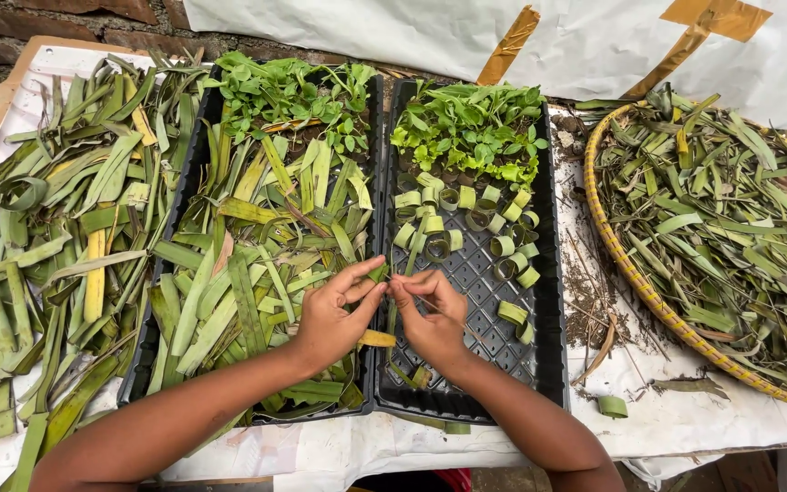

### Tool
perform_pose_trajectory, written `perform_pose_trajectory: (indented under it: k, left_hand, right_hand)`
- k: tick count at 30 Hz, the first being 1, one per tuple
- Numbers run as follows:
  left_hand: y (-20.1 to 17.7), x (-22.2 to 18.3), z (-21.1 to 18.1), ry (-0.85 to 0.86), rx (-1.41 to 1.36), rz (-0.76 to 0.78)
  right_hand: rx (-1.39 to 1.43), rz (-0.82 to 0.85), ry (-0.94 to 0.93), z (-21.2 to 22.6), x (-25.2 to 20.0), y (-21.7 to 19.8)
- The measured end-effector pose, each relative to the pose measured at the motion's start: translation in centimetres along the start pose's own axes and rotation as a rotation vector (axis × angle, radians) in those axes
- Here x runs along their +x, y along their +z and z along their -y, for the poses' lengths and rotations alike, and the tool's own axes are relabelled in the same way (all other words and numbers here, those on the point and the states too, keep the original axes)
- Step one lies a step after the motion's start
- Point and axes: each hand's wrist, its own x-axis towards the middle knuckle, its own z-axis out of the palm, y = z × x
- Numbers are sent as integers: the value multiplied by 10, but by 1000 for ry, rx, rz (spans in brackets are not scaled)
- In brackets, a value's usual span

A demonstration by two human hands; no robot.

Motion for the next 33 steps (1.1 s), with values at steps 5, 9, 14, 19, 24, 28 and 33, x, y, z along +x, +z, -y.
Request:
perform_pose_trajectory:
  k: [5,9,14,19,24,28,33]
  left_hand:
    - [3,0,0,57,13,-3]
    - [7,-2,7,41,5,-8]
    - [7,-3,17,36,52,-7]
    - [6,1,4,68,21,-34]
    - [11,-2,13,253,-38,-104]
    - [9,2,7,386,130,-152]
    - [12,2,8,467,130,-142]
  right_hand:
    - [555,-25,628,-26,7,-7]
    - [-67,61,-108,9,14,-4]
    - [-204,17,-396,21,8,4]
    - [215,-27,-105,-3,1,-1]
    - [341,-8,-125,-1,-3,1]
    - [250,-32,-249,-4,-6,1]
    - [127,-99,-458,11,-4,5]
